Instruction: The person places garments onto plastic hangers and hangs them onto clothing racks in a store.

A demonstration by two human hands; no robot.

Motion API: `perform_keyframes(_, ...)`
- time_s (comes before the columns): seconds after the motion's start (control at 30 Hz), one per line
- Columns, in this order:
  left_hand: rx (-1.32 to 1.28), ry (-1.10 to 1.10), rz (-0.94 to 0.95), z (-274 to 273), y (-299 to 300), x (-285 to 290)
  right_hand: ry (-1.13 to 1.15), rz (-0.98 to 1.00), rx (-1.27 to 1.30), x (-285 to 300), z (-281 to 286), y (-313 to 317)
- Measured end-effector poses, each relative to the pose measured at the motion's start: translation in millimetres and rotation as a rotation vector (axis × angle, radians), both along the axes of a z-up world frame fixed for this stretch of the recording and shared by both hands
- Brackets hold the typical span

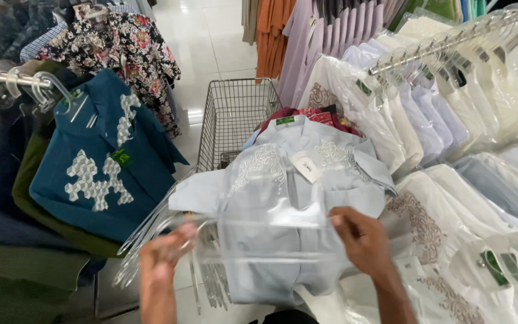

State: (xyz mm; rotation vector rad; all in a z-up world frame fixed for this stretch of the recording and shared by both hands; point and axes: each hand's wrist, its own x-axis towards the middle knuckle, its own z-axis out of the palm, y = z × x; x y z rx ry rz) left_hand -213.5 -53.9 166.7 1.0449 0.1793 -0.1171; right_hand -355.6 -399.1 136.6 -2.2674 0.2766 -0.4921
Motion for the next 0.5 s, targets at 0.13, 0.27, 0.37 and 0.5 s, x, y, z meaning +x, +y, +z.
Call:
perform_keyframes(0.13,0.897,-0.694,-0.528,-24.5,-95.7,70.6,0.134,-0.648,-0.281,-4.0,32.7,-73.1)
perform_keyframes(0.27,1.378,-1.268,-0.598,-88.4,-217.6,154.3,0.32,-0.872,-0.443,11.7,30.6,-142.1)
perform_keyframes(0.37,1.613,-1.28,-0.776,-106.4,-282.0,195.8,0.366,-0.881,-0.658,32.0,6.0,-188.1)
perform_keyframes(0.5,1.636,-0.942,-1.088,-84.0,-302.5,206.0,0.516,-0.802,-0.488,61.2,33.5,-203.3)
